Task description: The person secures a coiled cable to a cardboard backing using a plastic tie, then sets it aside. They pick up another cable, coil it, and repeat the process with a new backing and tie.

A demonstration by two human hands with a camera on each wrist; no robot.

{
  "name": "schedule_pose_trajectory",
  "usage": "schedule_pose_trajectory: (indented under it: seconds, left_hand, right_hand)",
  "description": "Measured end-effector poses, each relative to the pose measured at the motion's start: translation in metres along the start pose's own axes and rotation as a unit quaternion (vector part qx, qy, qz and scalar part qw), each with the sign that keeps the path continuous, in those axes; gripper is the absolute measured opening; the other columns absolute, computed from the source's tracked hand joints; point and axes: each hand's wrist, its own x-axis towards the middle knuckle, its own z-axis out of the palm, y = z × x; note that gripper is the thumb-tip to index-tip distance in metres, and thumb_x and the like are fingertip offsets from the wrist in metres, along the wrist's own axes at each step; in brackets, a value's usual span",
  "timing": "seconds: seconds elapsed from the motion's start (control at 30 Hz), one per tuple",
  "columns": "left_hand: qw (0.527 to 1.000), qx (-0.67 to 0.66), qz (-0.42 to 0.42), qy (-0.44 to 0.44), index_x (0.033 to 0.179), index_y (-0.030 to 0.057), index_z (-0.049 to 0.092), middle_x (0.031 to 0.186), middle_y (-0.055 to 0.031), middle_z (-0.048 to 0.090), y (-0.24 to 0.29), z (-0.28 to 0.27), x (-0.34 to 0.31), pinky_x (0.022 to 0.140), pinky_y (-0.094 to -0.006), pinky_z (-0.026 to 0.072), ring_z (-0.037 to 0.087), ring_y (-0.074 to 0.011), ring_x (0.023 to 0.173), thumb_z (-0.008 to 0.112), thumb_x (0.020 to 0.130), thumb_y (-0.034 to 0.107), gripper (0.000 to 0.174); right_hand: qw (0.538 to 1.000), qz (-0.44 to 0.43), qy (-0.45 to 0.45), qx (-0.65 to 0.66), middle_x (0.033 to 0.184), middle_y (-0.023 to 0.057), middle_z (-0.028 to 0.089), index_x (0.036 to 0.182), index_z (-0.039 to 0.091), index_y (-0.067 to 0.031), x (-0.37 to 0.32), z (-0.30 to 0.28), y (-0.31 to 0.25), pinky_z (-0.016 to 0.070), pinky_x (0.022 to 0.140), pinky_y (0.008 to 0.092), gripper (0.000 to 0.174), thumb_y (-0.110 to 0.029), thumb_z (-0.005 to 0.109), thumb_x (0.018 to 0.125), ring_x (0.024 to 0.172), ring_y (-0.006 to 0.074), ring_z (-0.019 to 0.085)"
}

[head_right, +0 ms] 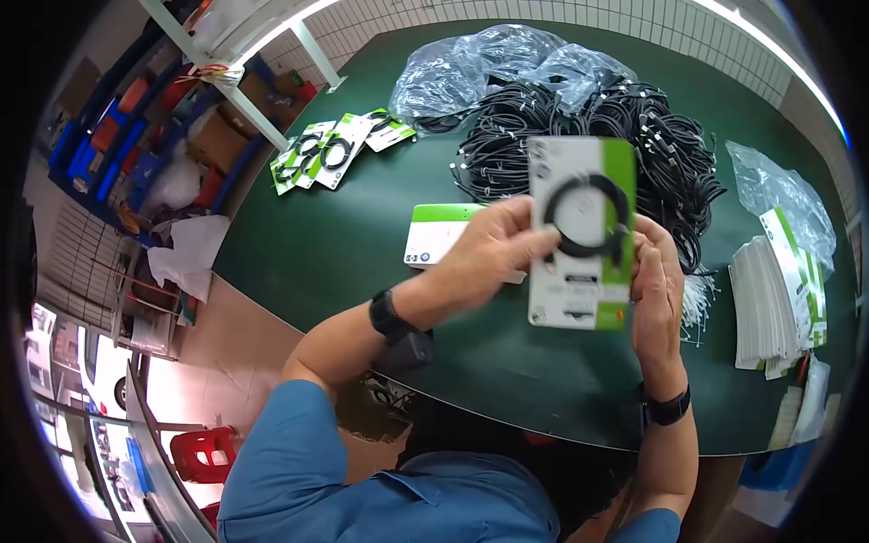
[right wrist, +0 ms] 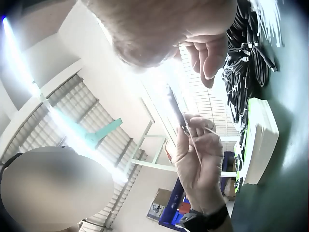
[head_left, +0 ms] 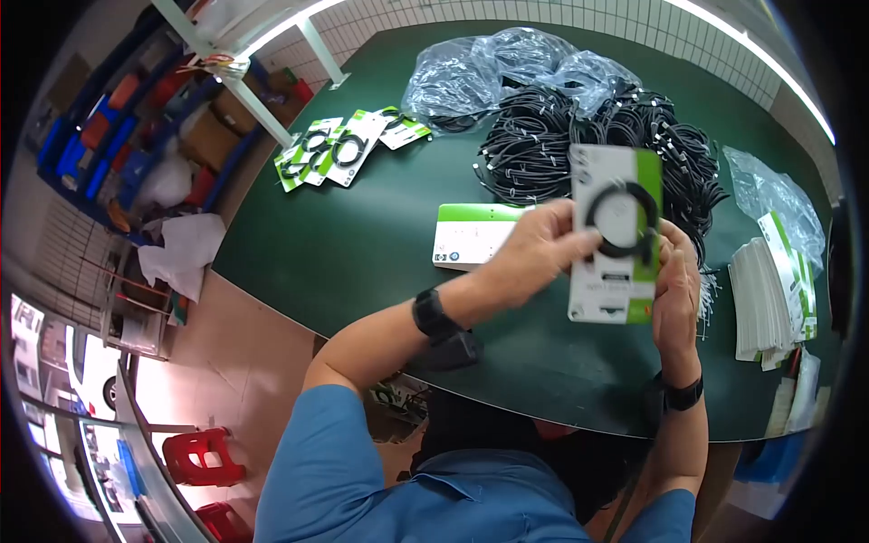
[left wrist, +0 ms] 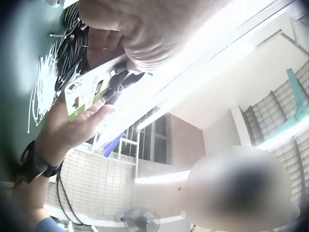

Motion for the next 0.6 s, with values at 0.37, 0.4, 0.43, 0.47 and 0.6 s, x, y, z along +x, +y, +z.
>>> schedule_pose_trajectory:
  seconds: [0.37,0.4,0.43,0.47,0.6]
  left_hand:
    - [0.925,-0.223,-0.012,0.307,0.141,-0.0061,0.051,0.13,-0.0164,0.067,0.048,-0.13,-0.005,0.098,-0.043,0.0602,0.069,-0.0239,0.116,0.064,0.107,0.026,0.049]
    - [0.926,-0.226,-0.017,0.302,0.141,-0.0061,0.051,0.13,-0.0164,0.067,0.043,-0.121,-0.003,0.098,-0.043,0.0602,0.069,-0.0239,0.116,0.064,0.107,0.026,0.049]
    - [0.953,-0.153,-0.018,0.259,0.14,-0.0048,0.054,0.132,-0.0164,0.067,0.035,-0.11,0.001,0.098,-0.0411,0.0594,0.068,-0.0237,0.118,0.066,0.106,0.026,0.047]
    - [0.973,-0.081,-0.018,0.214,0.138,-0.0036,0.057,0.133,-0.0163,0.066,0.026,-0.099,0.003,0.097,-0.0392,0.0586,0.067,-0.0235,0.12,0.068,0.105,0.026,0.046]
    - [0.961,0.268,0.003,0.075,0.126,-0.0005,0.067,0.13,-0.0142,0.068,0.003,-0.076,0.02,0.092,-0.0341,0.0579,0.068,-0.0217,0.117,0.076,0.098,0.02,0.036]
  right_hand:
    - [0.991,0.125,-0.043,-0.01,0.11,0.0083,0.072,0.136,0.057,0.0002,0.004,-0.011,0.007,0.0504,0.063,0.0209,0.046,-0.039,0.045,0.115,0.081,0.0085,0.066]
    - [0.99,0.131,-0.057,-0.008,0.109,0.0076,0.072,0.135,0.059,0.0001,0.005,-0.009,0.007,0.0505,0.063,0.0209,0.045,-0.038,0.045,0.115,0.081,0.0085,0.066]
    - [0.99,0.134,-0.051,-0.01,0.109,0.0076,0.072,0.135,0.059,0.0001,0.006,-0.008,0.007,0.0505,0.063,0.0209,0.045,-0.038,0.045,0.115,0.081,0.0085,0.066]
    - [0.99,0.129,-0.052,-0.011,0.108,0.0073,0.072,0.133,0.06,-0.0001,0.008,-0.007,0.007,0.0505,0.063,0.0209,0.044,-0.038,0.045,0.115,0.081,0.0085,0.066]
    - [0.993,0.117,-0.031,-0.015,0.105,0.0062,0.072,0.127,0.064,-0.0007,0.006,-0.013,0.004,0.0504,0.063,0.0208,0.042,-0.037,0.046,0.115,0.08,0.0082,0.066]
